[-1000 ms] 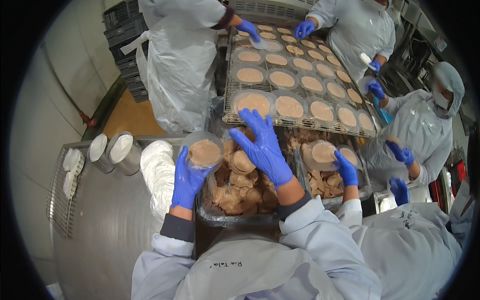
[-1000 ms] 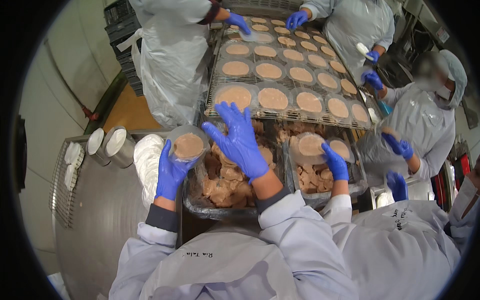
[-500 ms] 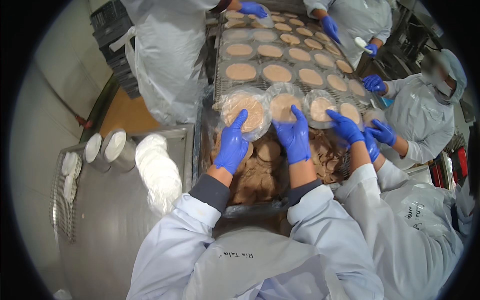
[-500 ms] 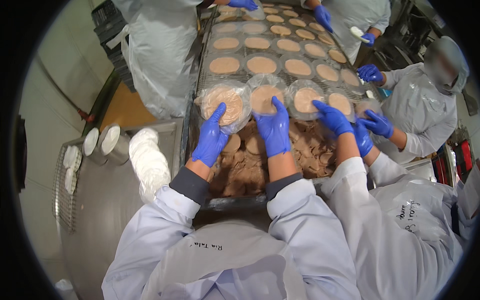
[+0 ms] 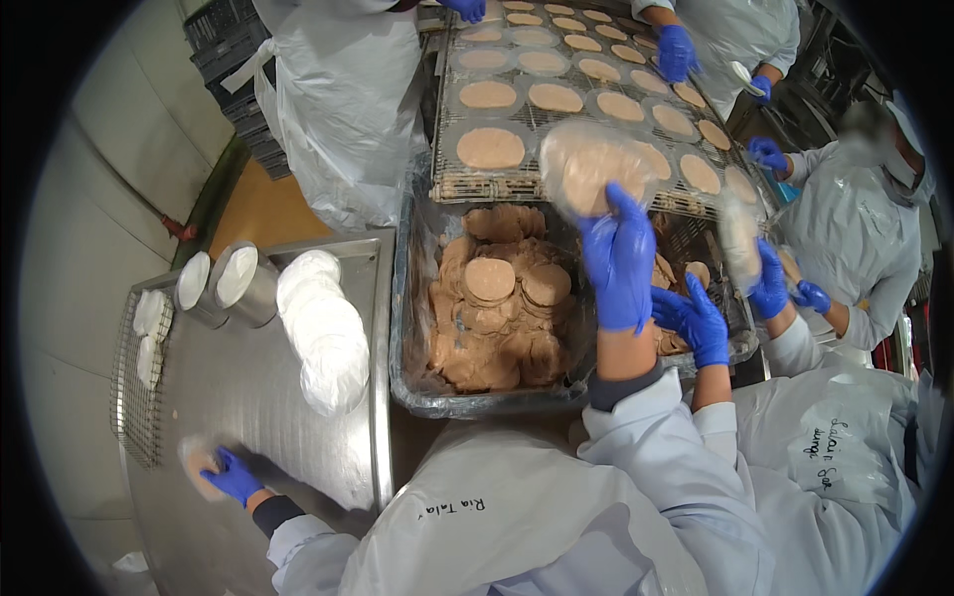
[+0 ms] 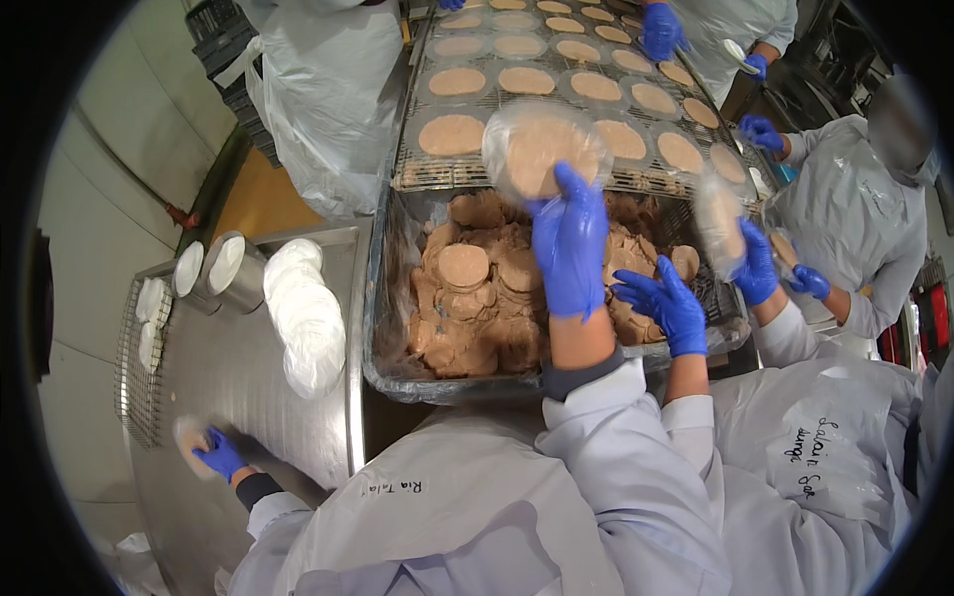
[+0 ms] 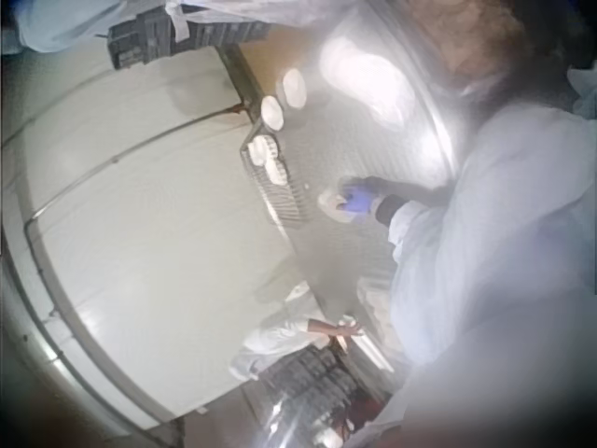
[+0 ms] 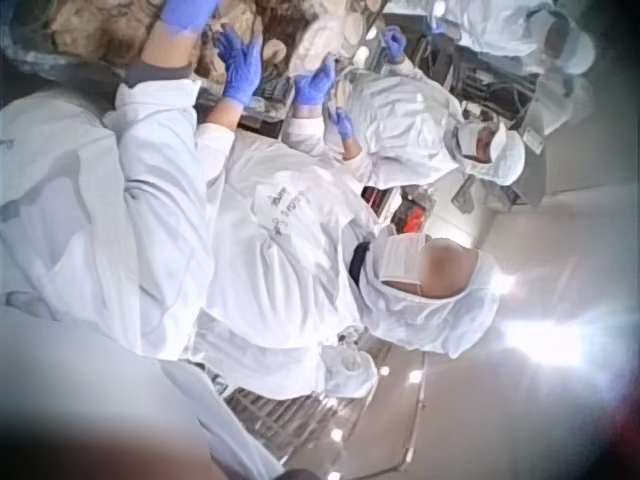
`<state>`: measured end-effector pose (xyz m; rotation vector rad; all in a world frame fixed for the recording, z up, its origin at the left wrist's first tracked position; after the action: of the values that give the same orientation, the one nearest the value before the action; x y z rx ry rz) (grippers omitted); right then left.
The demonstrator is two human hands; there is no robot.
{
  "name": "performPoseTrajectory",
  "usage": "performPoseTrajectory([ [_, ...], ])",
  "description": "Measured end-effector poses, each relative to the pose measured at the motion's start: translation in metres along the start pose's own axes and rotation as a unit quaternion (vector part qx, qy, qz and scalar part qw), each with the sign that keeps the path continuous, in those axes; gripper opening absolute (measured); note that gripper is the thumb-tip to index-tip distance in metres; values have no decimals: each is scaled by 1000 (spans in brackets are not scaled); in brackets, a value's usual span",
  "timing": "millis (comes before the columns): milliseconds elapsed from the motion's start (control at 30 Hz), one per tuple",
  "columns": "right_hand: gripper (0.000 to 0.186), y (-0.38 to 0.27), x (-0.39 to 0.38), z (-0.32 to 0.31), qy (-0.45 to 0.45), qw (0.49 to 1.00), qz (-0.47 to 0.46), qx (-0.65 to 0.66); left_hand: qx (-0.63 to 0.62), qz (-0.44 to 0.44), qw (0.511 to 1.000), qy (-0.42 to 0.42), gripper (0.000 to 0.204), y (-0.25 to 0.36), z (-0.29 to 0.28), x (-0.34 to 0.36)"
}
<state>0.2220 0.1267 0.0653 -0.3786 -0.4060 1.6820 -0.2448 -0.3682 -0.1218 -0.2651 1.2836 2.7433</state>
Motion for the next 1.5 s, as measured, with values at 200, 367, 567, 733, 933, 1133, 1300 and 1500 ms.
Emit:
performPoseTrajectory([
  [200,44,14,33,-14,57,996,-68,28,-66,-112,983,-132,30,-67,30,8],
  [367,50,0,-35,5,-2,997,-73,-41,10,-289,913,-286,27,-164,254,-155],
  [567,62,9,-14,-46,63,974,130,175,26,-418,796,-436,42,-228,393,-315],
  [733,65,24,-14,-53,-75,968,170,168,59,-327,844,-421,31,-219,379,-328],
  [933,65,59,-46,-47,-74,965,209,139,351,-90,748,-557,46,-215,363,-306],
  [1133,45,71,-42,11,-93,985,142,32,-67,-482,730,-480,44,-185,364,-309],
  [1300,47,52,-31,-13,-32,962,-81,-257,61,-437,799,-408,40,-245,336,-287],
  [1500,63,-6,-2,13,-150,564,-399,-707,-119,-507,718,-462,53,-219,391,-315],
])
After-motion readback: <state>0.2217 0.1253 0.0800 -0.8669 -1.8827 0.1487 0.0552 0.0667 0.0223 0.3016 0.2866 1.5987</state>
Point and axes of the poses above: each hand's wrist, its own x-axis towards the middle knuckle, its own z-axis out of the palm, y = z × x, the point moved 1 cm from there along x, towards the middle knuckle, and after that the axes turned 6 degrees about x, right-handed, at the moved point
